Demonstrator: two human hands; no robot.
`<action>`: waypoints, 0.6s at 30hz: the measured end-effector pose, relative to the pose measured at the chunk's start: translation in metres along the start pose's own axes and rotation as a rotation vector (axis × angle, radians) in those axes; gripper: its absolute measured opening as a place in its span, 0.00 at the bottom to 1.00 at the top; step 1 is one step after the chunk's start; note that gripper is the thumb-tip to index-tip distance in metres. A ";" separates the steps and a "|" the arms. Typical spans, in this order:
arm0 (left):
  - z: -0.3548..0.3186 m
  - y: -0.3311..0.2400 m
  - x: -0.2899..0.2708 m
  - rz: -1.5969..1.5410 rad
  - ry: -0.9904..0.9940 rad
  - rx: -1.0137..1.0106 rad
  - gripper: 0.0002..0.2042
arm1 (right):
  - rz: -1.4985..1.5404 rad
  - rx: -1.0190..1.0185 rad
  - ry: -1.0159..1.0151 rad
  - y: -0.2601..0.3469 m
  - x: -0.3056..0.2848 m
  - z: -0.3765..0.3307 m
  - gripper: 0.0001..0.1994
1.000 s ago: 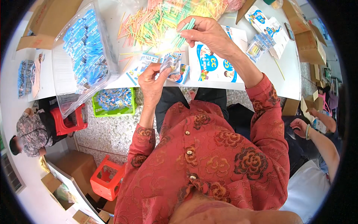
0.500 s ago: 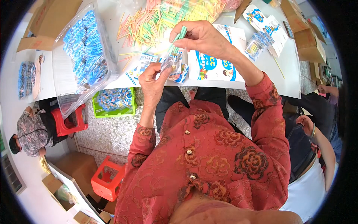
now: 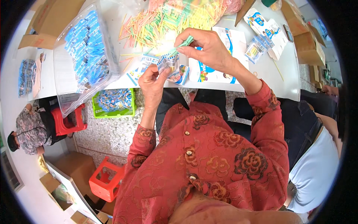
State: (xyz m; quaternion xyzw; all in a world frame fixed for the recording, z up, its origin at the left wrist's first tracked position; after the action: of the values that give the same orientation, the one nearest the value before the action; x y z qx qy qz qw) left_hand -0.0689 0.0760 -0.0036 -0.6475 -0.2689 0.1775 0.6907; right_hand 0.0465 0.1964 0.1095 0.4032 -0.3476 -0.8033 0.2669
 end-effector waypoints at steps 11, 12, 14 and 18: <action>-0.003 -0.004 0.003 0.029 -0.008 0.073 0.05 | 0.032 0.146 -0.069 -0.001 -0.005 -0.006 0.06; -0.003 -0.003 0.003 0.014 -0.012 0.076 0.05 | 0.012 0.090 -0.093 0.002 -0.006 -0.007 0.06; -0.004 -0.004 0.005 -0.008 -0.012 0.032 0.05 | -0.008 0.034 -0.115 0.005 -0.006 -0.007 0.05; -0.005 0.003 0.004 -0.042 -0.030 -0.011 0.04 | -0.044 -0.013 -0.107 0.008 -0.005 -0.005 0.05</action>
State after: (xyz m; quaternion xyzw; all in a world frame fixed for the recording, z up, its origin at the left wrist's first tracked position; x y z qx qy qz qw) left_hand -0.0626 0.0744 -0.0059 -0.6427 -0.2938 0.1712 0.6866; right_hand 0.0547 0.1927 0.1157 0.3655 -0.3471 -0.8316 0.2332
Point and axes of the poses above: each hand's wrist, its own z-axis towards the middle knuckle, its own x-axis out of the palm, y = z × x, the point moved 8 cm from there along z, towards the middle knuckle, and after that the axes turned 9 degrees about -x, right-handed, at the moved point
